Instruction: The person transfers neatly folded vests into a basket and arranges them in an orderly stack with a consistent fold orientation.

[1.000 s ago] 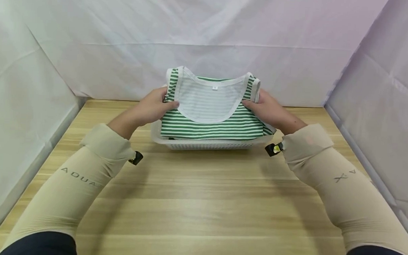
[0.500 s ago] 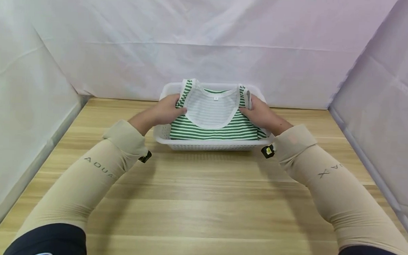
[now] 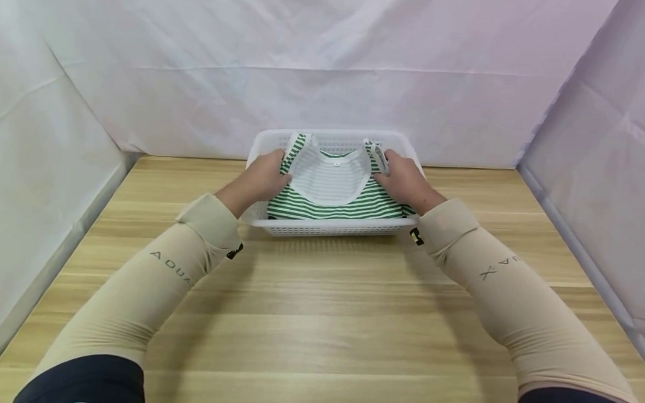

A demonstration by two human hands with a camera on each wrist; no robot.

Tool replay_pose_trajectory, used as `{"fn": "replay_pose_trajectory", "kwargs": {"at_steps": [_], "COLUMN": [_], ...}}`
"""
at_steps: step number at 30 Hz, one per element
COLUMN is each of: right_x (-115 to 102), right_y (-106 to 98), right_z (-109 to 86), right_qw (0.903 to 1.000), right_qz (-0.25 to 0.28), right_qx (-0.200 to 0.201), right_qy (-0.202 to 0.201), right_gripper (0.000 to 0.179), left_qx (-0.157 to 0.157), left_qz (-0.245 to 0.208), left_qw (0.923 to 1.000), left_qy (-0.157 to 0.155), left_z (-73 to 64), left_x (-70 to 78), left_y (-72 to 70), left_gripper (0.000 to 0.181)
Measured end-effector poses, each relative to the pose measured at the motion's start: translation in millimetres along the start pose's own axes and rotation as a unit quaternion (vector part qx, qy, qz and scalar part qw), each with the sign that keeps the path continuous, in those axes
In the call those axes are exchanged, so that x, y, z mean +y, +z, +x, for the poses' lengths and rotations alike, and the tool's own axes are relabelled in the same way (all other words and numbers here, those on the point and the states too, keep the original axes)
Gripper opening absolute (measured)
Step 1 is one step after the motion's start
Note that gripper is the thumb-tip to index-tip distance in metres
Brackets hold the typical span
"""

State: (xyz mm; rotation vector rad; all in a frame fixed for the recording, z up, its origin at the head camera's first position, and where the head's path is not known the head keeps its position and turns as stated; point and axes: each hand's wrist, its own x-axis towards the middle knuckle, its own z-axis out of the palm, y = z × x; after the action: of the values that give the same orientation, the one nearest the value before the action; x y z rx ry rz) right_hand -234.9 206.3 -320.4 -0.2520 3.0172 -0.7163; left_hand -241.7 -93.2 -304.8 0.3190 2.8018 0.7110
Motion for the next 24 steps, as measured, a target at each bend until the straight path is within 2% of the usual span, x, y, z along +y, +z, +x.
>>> {"fn": "replay_pose_trajectory", "kwargs": {"at_steps": [8, 16, 20, 24], "right_x": [-5, -8, -9, -9], "right_y": [-4, 0, 3, 4], "right_z": [-0.6, -1.1, -4.1, -7.8], "right_qw": [0.9996, 0.9989, 0.9989, 0.9966], "right_qz": [-0.013, -0.018, -0.028, -0.064], "right_qx": [0.006, 0.034, 0.035, 0.036], "right_qy": [0.023, 0.027, 0.015, -0.037], "right_gripper": [0.059, 0.073, 0.069, 0.062], "left_qx": [0.019, 0.067, 0.098, 0.134], "left_qz": [0.022, 0.078, 0.124, 0.154], "left_qw": [0.9991, 0.9946, 0.9866, 0.9772], "left_qy": [-0.031, 0.015, 0.04, 0.059], "left_z": [-3.2, -11.2, -13.8, -18.6], "left_x": [2.2, -0.3, -4.5, -5.4], "left_y": [1.1, 4.6, 7.8, 8.9], "left_gripper": [0.071, 0.087, 0.081, 0.063]}}
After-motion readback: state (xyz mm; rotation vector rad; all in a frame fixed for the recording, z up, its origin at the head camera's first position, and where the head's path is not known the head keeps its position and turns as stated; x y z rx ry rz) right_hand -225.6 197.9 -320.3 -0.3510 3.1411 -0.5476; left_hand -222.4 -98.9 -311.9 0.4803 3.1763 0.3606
